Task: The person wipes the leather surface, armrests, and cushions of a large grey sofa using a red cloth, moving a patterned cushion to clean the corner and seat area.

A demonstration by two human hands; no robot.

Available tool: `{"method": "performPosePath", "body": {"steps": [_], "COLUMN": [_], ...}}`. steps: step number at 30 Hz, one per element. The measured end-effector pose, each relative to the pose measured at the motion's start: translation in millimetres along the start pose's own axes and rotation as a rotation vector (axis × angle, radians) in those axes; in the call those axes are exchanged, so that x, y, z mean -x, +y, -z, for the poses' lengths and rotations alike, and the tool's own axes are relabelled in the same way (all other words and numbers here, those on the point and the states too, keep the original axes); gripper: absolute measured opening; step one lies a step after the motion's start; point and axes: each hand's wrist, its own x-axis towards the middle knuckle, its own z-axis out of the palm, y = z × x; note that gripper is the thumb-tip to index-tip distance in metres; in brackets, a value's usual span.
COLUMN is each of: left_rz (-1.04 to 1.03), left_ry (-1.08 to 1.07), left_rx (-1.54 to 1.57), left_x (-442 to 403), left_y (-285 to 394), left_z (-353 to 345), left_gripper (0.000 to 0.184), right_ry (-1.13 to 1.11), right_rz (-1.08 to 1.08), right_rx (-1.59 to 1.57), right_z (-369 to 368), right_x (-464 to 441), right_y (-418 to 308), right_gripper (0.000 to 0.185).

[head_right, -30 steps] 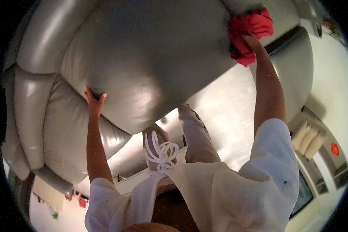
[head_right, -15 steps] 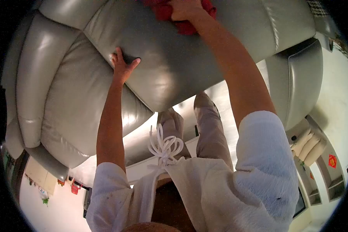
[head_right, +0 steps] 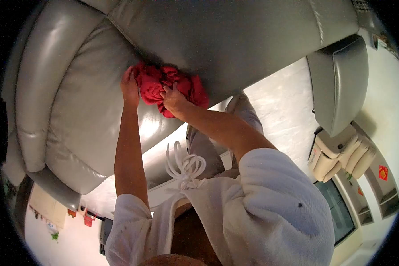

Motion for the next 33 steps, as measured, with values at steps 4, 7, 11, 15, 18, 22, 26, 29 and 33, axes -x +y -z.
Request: {"method": "performPosePath", "body": {"steps": [4, 7, 11, 15, 18, 22, 26, 29, 33], "left_rz": [-0.022, -0.018, -0.231, -0.365, -0.323, -0.134, -0.211, -0.087, -0.095], "left_ry": [-0.048, -0.089, -0.042, -0.043, -0.091, -0.047, -0.066, -0.123, -0.169], "left_rx": [0.045, -0.007, -0.331, -0.640, -0.714, -1.090, -1.095, -1.113, -1.140], "left_x": [6, 2, 7, 7, -2, -13, -24, -27, -34], "left_y": [-18, -15, 26, 81, 93, 113, 88, 102, 103], "left_z": [-1, -10, -48, -105, -144, -201, -184, -189, -190], "left_gripper": [0.032, 0.035, 0.041, 0.059, 0.084, 0.105, 0.109, 0.110, 0.110], "right_ry": [0.095, 0.097, 0.095, 0.231, 0.325, 0.311, 0.265, 0.535, 0.694], "right_rz": [-0.068, -0.079, 0.037, 0.223, 0.304, 0.120, -0.384, -0.895, -1.258], "right_rx": [-0.056, -0.090, -0.190, -0.112, -0.097, -0.249, -0.133, -0.181, -0.396], "right_z": [-26, -54, -88, -99, -125, -68, -26, -44, -90], "right_x": [20, 43, 57, 81, 122, 219, 296, 348, 423], "right_y": [-18, -37, -44, -20, 9, 162, 331, 458, 584], "right_gripper": [0.032, 0.031, 0.032, 0.030, 0.024, 0.022, 0.027, 0.037, 0.042]}}
